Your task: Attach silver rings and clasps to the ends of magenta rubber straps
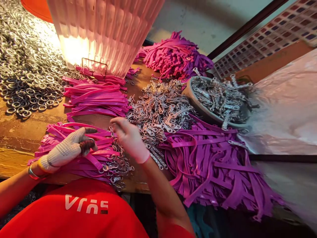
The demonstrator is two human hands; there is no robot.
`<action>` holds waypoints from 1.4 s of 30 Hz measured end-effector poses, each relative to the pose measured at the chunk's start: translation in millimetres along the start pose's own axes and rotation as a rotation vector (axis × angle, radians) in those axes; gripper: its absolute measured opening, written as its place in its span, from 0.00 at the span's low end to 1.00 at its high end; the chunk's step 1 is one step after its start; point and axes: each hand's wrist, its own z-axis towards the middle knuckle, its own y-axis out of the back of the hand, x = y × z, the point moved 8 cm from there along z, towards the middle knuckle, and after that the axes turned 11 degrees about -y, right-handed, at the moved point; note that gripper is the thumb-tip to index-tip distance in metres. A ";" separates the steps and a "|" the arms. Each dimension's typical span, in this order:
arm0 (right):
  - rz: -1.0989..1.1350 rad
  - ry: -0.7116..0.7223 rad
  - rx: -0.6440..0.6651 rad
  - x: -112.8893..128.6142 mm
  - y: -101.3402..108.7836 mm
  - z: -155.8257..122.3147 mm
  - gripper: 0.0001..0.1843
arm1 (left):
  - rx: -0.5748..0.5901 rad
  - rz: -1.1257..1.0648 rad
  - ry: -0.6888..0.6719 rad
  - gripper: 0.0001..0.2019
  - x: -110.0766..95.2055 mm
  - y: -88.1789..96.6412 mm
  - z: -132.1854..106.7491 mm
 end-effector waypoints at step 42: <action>-0.057 -0.088 0.224 12.8 -54.9 -37.1 0.14 | -0.051 -0.558 0.190 0.10 8.2 -27.7 13.7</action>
